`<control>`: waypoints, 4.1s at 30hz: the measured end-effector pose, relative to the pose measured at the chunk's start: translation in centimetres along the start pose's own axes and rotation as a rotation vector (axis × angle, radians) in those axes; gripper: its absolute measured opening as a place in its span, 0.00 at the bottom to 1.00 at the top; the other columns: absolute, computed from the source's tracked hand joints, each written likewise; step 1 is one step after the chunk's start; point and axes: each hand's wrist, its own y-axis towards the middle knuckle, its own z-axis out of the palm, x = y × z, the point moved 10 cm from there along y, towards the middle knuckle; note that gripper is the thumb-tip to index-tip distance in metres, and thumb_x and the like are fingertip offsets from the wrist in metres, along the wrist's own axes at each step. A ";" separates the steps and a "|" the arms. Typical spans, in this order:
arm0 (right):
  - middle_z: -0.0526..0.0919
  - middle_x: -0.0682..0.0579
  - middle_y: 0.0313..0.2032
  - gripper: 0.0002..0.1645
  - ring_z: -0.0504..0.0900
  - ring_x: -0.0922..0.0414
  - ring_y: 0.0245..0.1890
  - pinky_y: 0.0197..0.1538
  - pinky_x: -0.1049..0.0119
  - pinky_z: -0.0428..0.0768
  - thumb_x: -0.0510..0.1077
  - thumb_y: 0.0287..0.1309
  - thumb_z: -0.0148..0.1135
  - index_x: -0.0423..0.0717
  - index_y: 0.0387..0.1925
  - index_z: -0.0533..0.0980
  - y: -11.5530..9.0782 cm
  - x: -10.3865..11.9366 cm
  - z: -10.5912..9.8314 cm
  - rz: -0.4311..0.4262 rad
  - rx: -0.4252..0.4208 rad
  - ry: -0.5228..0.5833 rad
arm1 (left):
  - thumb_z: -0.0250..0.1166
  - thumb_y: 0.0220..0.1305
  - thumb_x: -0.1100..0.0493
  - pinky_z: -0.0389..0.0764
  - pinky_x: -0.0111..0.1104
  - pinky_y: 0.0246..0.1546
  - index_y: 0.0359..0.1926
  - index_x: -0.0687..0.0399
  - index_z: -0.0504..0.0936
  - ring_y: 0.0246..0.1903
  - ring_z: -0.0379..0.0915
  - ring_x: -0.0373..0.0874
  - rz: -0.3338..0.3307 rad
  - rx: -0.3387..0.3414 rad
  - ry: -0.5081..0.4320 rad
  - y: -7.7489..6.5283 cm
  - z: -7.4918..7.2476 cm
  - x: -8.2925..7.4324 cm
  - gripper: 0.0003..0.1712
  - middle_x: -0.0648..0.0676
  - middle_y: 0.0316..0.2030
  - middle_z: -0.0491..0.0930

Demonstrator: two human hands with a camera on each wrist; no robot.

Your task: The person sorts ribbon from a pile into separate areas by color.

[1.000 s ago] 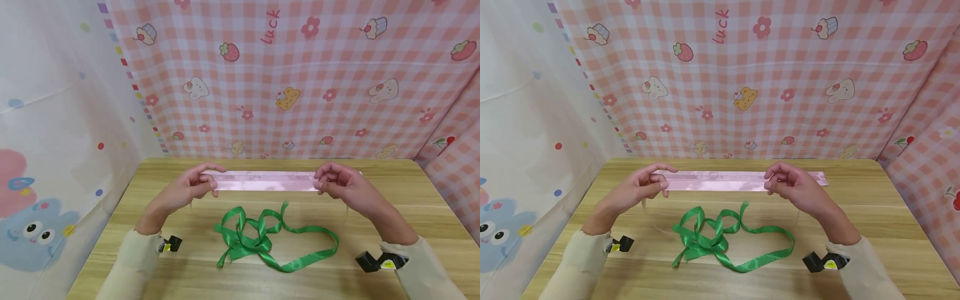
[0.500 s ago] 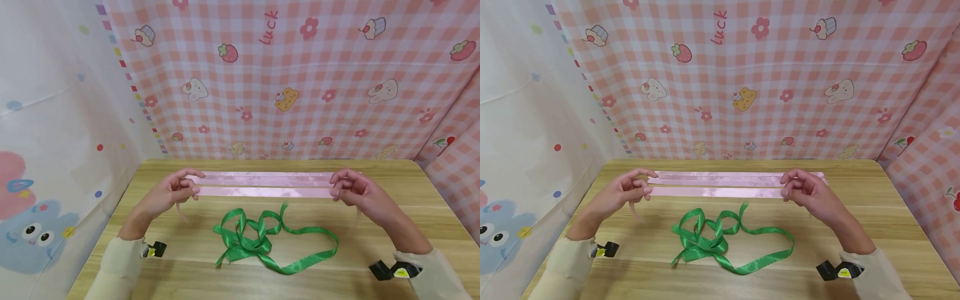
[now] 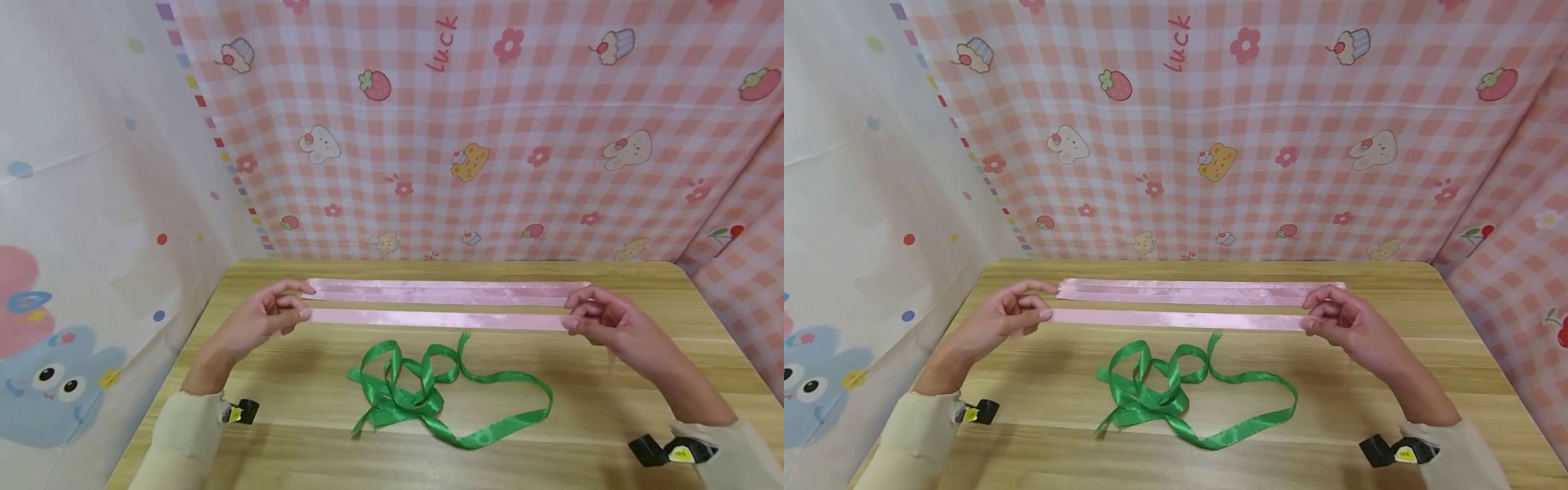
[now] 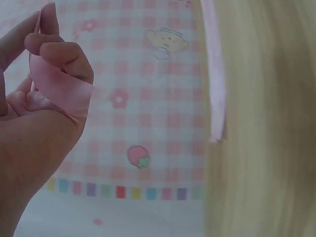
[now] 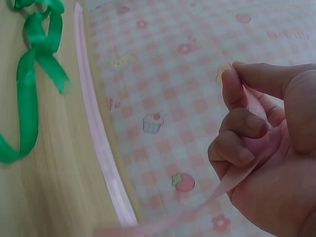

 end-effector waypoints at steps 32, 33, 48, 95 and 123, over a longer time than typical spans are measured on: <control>0.84 0.56 0.37 0.18 0.80 0.65 0.35 0.32 0.66 0.72 0.24 0.69 0.46 0.47 0.50 0.73 -4.4 -5.9 -5.3 0.077 0.027 0.077 | 0.66 0.66 0.62 0.84 0.40 0.46 0.56 0.60 0.73 0.36 0.85 0.47 -0.257 -0.187 -0.003 -3.6 -4.9 7.4 0.19 0.49 0.34 0.87; 0.84 0.56 0.38 0.19 0.80 0.65 0.35 0.32 0.66 0.73 0.24 0.69 0.46 0.47 0.50 0.73 -4.4 -6.0 -5.4 0.076 0.030 0.077 | 0.66 0.66 0.62 0.84 0.40 0.46 0.55 0.60 0.73 0.36 0.85 0.46 -0.262 -0.200 -0.009 -3.7 -5.1 7.5 0.19 0.49 0.34 0.87; 0.85 0.56 0.35 0.14 0.76 0.58 0.28 0.30 0.64 0.73 0.30 0.71 0.49 0.49 0.48 0.73 -5.2 -9.2 -7.2 0.197 -0.051 -0.028 | 0.64 0.69 0.62 0.84 0.35 0.46 0.63 0.72 0.65 0.37 0.85 0.43 -0.278 -0.324 -0.026 -3.3 -6.6 9.9 0.28 0.47 0.34 0.87; 0.77 0.80 0.19 0.18 0.74 0.76 0.24 0.26 0.76 0.70 0.48 0.59 0.70 0.47 0.42 0.70 -3.0 -18.3 -12.4 0.557 -0.708 -0.176 | 0.71 0.61 0.61 0.77 0.23 0.36 0.57 0.64 0.74 0.32 0.77 0.30 -0.394 -0.634 0.004 3.5 -7.3 15.4 0.25 0.44 0.35 0.86; 0.76 0.79 0.17 0.16 0.76 0.77 0.21 0.28 0.82 0.72 0.40 0.57 0.70 0.51 0.39 0.69 -3.2 -18.8 -12.8 0.558 -0.795 -0.149 | 0.70 0.62 0.63 0.76 0.18 0.39 0.54 0.66 0.75 0.32 0.77 0.26 -0.389 -0.623 0.026 3.5 -7.1 15.5 0.21 0.38 0.29 0.85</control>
